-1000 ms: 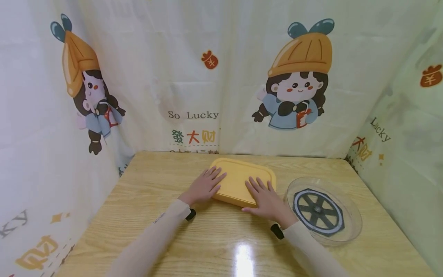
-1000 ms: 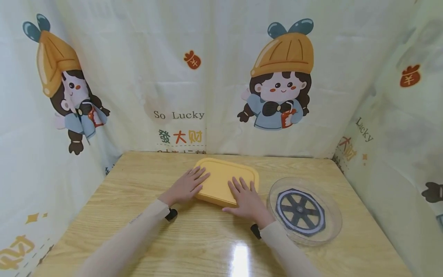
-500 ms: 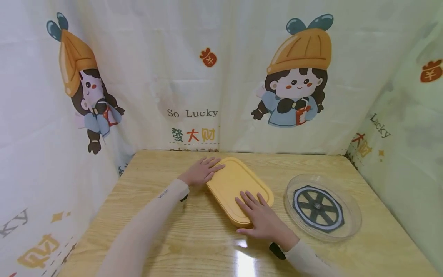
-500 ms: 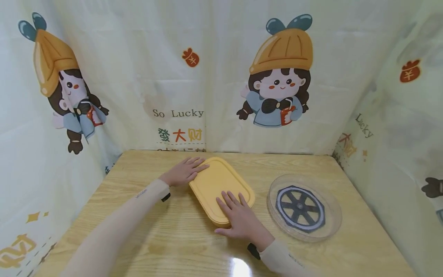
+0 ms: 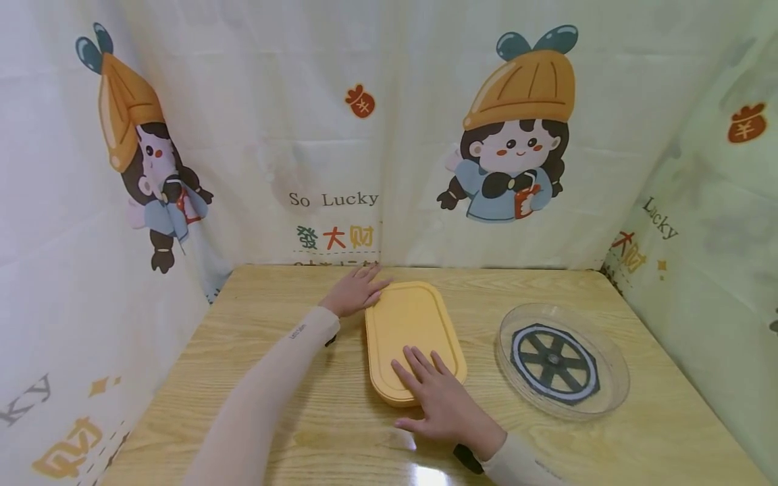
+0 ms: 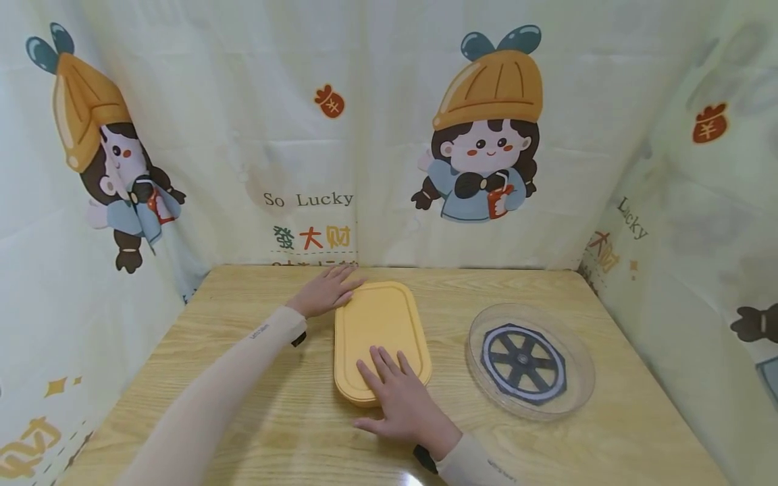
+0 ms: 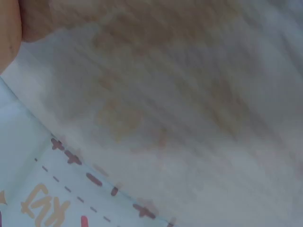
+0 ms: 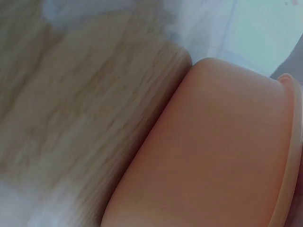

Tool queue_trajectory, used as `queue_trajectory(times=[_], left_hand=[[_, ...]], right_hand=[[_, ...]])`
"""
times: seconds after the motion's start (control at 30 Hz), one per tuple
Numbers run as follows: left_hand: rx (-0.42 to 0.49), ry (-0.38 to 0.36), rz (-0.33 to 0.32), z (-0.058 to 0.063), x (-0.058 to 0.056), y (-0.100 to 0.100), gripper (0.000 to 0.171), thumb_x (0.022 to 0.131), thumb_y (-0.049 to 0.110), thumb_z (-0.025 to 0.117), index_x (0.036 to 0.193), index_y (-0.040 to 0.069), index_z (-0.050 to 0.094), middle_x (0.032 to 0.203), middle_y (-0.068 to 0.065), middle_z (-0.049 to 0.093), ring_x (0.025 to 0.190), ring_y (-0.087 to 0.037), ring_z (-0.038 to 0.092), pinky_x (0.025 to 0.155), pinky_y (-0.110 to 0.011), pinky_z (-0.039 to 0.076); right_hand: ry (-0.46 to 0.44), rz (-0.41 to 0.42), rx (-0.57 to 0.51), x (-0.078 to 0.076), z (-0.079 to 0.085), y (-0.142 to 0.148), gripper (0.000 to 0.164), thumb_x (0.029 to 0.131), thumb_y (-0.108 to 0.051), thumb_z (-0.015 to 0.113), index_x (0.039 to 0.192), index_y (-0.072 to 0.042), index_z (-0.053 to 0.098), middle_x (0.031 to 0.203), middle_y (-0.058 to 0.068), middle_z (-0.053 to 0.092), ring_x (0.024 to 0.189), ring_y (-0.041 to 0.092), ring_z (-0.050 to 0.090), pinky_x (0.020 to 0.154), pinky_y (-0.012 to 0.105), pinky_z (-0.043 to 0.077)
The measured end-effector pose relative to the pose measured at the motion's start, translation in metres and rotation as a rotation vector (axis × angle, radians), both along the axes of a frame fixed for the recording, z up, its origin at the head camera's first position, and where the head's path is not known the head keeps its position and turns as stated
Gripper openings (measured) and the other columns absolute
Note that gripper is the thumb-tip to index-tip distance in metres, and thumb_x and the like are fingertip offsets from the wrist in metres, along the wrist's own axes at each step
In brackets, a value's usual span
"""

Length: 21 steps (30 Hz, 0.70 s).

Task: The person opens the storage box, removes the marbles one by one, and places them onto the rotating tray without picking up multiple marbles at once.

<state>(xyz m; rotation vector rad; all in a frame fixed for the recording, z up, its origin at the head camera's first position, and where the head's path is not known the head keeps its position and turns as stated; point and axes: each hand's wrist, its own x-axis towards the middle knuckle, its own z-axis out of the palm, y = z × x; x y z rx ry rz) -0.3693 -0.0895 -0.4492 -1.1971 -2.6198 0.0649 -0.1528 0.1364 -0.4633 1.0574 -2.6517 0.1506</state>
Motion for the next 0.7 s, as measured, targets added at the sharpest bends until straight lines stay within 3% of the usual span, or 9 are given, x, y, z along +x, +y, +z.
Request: queue_trajectory(times=[0.1, 0.23, 0.43, 0.53, 0.7], left_hand=[[0.074, 0.058, 0.049, -0.003, 0.002, 0.001, 0.047, 0.1, 0.033, 0.039, 0.143, 0.014, 0.041, 0.149, -0.021, 0.035, 0.137, -0.036, 0.035, 0.115, -0.05, 0.023], [0.11, 0.126, 0.144, -0.006, 0.007, 0.003, 0.051, 0.099, 0.033, 0.042, 0.145, 0.01, 0.037, 0.148, -0.021, 0.036, 0.137, -0.036, 0.035, 0.115, -0.049, 0.024], [0.154, 0.126, 0.221, -0.002, 0.024, 0.007, 0.06, 0.098, 0.034, 0.045, 0.149, 0.008, 0.027, 0.151, -0.019, 0.032, 0.14, -0.033, 0.03, 0.115, -0.049, 0.024], [0.176, 0.088, 0.212, 0.002, 0.042, 0.013, 0.063, 0.098, 0.034, 0.044, 0.149, 0.004, 0.025, 0.153, -0.019, 0.028, 0.142, -0.032, 0.027, 0.115, -0.049, 0.024], [0.157, -0.007, 0.17, 0.01, 0.089, 0.028, 0.069, 0.098, 0.041, 0.041, 0.149, 0.001, 0.02, 0.155, -0.018, 0.022, 0.144, -0.031, 0.021, 0.117, -0.048, 0.019]], right_hand=[[0.013, -0.003, 0.016, 0.001, -0.001, -0.003, 0.087, 0.081, -0.063, 0.056, 0.147, -0.011, 0.033, 0.15, 0.021, 0.031, 0.139, 0.034, 0.033, 0.106, 0.055, 0.034], [0.018, -0.008, 0.018, 0.001, 0.0, -0.004, 0.086, 0.082, -0.061, 0.056, 0.147, -0.009, 0.033, 0.151, 0.02, 0.032, 0.139, 0.033, 0.033, 0.106, 0.055, 0.034], [-0.014, -0.01, -0.003, -0.004, 0.002, 0.003, 0.093, 0.081, -0.06, 0.058, 0.15, -0.008, 0.024, 0.154, 0.015, 0.027, 0.141, 0.03, 0.029, 0.109, 0.055, 0.03], [-0.01, -0.028, -0.022, -0.008, 0.002, 0.01, 0.098, 0.079, -0.062, 0.06, 0.15, -0.006, 0.022, 0.155, 0.016, 0.025, 0.142, 0.031, 0.027, 0.109, 0.055, 0.029], [0.03, -0.063, -0.049, -0.016, 0.002, 0.025, 0.105, 0.074, -0.064, 0.064, 0.149, -0.004, 0.023, 0.154, 0.017, 0.027, 0.141, 0.033, 0.028, 0.109, 0.055, 0.03]])
